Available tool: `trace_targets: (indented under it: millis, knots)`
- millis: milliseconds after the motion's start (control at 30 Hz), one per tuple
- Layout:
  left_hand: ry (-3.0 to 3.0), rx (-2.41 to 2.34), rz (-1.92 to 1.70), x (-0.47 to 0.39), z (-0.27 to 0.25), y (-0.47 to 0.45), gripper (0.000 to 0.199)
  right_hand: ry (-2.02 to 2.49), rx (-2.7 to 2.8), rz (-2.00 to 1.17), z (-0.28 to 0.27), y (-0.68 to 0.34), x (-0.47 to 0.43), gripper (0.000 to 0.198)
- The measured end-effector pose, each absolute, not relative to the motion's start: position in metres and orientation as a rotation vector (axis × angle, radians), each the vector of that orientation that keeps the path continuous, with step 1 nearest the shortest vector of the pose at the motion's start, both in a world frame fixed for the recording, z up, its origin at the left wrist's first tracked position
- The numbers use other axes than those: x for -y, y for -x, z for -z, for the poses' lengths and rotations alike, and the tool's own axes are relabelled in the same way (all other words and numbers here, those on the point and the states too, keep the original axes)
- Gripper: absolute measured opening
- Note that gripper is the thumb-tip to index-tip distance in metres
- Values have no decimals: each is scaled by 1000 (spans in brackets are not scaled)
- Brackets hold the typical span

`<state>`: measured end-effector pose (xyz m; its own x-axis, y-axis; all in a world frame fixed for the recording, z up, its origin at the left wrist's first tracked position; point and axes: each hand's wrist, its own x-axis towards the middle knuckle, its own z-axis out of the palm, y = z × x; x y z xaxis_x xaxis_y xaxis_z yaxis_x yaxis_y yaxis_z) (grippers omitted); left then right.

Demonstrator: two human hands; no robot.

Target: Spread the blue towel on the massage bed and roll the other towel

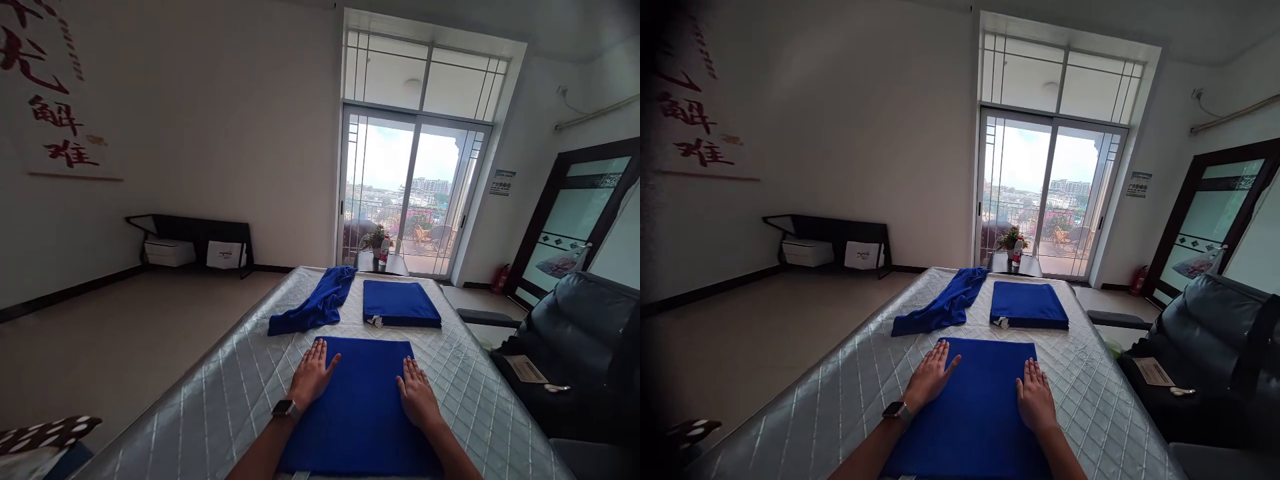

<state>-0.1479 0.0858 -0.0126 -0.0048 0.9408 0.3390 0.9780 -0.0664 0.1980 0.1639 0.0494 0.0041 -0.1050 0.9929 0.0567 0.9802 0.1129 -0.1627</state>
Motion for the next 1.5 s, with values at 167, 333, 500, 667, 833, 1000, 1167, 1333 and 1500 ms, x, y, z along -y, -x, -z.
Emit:
trace_targets:
  millis: [167, 333, 500, 667, 833, 1000, 1167, 1333, 1500]
  knots:
    - [2023, 2043, 628, -77, -1, 134, 88, 1972, 2207, -153, -7, -165, -49, 64]
    - [2391, 1823, 556, -55, -9, 63, 75, 1951, 2218, -165, -12, -166, -46, 64]
    - [2726, 1544, 534, -36, -5, -15, 67, 1902, 2293, -95, -11, -170, -45, 61]
    - [2748, 1684, 491, -34, -9, -11, 71, 1917, 2286, -93, -9, -171, -46, 62]
    - [2559, 1931, 419, -33, -11, 62, 79, 1935, 2233, -113, -8, -169, -48, 64]
    - [2333, 2070, 419, -25, 6, 140, 83, 1935, 2229, -117, -3, -169, -50, 65]
    - [2266, 2114, 469, -20, 19, 166, 84, 1927, 2238, -82, 2, -168, -52, 66]
    - [2260, 2120, 501, -20, 19, 164, 83, 1942, 2231, -74, -4, -165, -49, 65]
    - [2234, 2098, 553, -21, 22, 166, 82, 1922, 2283, -24, -22, -162, -41, 63]
